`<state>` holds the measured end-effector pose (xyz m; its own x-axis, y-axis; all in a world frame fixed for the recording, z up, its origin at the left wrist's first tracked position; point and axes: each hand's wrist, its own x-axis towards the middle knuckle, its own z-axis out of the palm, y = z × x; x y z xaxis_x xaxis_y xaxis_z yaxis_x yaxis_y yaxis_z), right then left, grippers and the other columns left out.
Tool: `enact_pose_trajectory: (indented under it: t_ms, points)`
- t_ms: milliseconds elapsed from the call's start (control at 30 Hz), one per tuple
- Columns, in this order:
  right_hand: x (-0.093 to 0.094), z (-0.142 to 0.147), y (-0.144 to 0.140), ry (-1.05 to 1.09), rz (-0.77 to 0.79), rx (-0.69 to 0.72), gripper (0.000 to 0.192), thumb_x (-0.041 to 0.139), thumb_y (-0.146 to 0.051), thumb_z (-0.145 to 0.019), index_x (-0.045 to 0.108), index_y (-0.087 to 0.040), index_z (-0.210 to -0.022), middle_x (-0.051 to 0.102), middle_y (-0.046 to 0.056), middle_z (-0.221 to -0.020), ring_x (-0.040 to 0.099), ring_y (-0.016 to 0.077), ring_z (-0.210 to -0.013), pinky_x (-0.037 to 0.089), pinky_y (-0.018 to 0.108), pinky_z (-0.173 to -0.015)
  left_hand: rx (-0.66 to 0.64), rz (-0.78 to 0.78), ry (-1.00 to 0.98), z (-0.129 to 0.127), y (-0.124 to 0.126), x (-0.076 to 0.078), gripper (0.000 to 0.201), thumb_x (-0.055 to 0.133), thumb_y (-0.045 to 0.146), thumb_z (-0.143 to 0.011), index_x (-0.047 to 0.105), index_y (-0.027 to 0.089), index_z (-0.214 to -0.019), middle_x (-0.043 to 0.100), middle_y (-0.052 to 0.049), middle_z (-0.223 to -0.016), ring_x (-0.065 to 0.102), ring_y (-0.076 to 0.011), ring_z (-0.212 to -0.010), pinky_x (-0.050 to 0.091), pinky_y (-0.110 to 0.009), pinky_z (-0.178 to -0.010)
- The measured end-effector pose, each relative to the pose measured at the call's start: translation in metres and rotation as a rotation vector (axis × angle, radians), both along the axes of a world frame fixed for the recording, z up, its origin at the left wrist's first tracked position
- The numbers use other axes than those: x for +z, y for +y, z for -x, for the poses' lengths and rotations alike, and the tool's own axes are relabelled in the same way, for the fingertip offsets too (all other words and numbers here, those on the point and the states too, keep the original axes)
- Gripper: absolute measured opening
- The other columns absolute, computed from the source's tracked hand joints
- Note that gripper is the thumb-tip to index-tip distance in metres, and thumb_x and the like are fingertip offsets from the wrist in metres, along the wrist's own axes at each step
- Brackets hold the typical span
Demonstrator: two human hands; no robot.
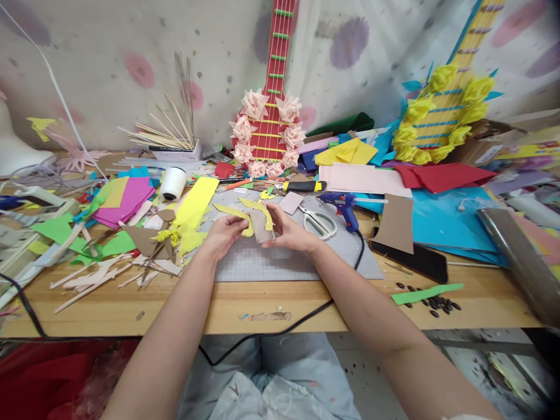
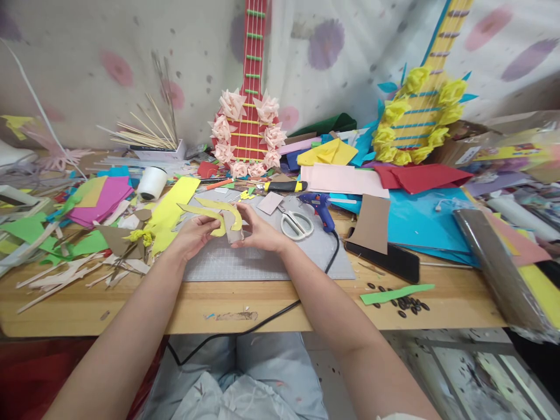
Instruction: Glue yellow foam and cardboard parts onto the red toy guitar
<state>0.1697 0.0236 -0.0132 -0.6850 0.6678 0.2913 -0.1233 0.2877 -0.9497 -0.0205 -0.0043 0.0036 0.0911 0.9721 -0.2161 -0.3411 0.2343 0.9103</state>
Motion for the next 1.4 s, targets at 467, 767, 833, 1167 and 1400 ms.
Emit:
enact_pose_trajectory:
  t_ms: [467, 767, 833, 1167, 1400]
  points:
    - [0.0, 0.0, 0.0, -0.022, -0.008, -0.008, 0.092, 0.079, -0.027, -0.058, 0.026, -0.032, -0.134, 0.025, 0.007, -0.144, 0.029, 0.0218, -0.133, 0.034, 0.038, -0.105, 0.004, -0.003, 0.006, 0.0, 0.001, -0.002, 0.036, 0.081, 0.023, -0.049, 0.071, 0.013, -0.082, 0.07, -0.005, -0.076, 0.063, -0.0154, -0.072, 0.047, -0.026, -0.067]
    - [-0.001, -0.001, 0.001, -0.071, 0.023, -0.012, 0.096, 0.079, -0.031, -0.058, 0.024, -0.031, -0.137, 0.024, 0.008, -0.146, 0.028, 0.0234, -0.134, 0.034, 0.04, -0.105, -0.005, -0.015, 0.006, 0.001, 0.001, -0.005, 0.034, 0.08, 0.022, -0.051, 0.071, 0.013, -0.083, 0.07, -0.006, -0.078, 0.064, -0.016, -0.073, 0.048, -0.026, -0.067]
    - [0.0, -0.001, 0.001, -0.057, 0.029, 0.003, 0.097, 0.079, -0.031, -0.059, 0.022, -0.031, -0.138, 0.024, 0.008, -0.146, 0.025, 0.0226, -0.135, 0.032, 0.039, -0.106, 0.001, -0.012, 0.012, 0.0, 0.0, -0.003, 0.035, 0.081, 0.023, -0.05, 0.071, 0.013, -0.082, 0.07, -0.005, -0.077, 0.063, -0.0149, -0.07, 0.048, -0.025, -0.065]
    - [0.011, -0.012, 0.002, -0.075, 0.189, 0.139, 0.109, 0.075, -0.024, -0.063, 0.003, -0.03, -0.144, 0.02, 0.011, -0.15, 0.029, 0.0225, -0.135, 0.031, 0.041, -0.106, 0.05, -0.025, 0.092, 0.002, -0.001, 0.001, 0.035, 0.082, 0.026, -0.046, 0.07, 0.014, -0.077, 0.07, -0.006, -0.077, 0.063, -0.0147, -0.068, 0.05, -0.026, -0.065]
    - [0.02, -0.018, 0.001, -0.13, 0.246, 0.027, 0.067, 0.069, -0.029, -0.069, 0.044, -0.021, -0.131, 0.055, 0.008, -0.124, 0.055, 0.0188, -0.109, 0.044, 0.035, -0.093, 0.101, -0.082, 0.224, -0.002, -0.003, 0.003, 0.042, 0.082, 0.026, -0.045, 0.069, 0.012, -0.083, 0.07, -0.009, -0.084, 0.063, -0.02, -0.077, 0.051, -0.031, -0.066]
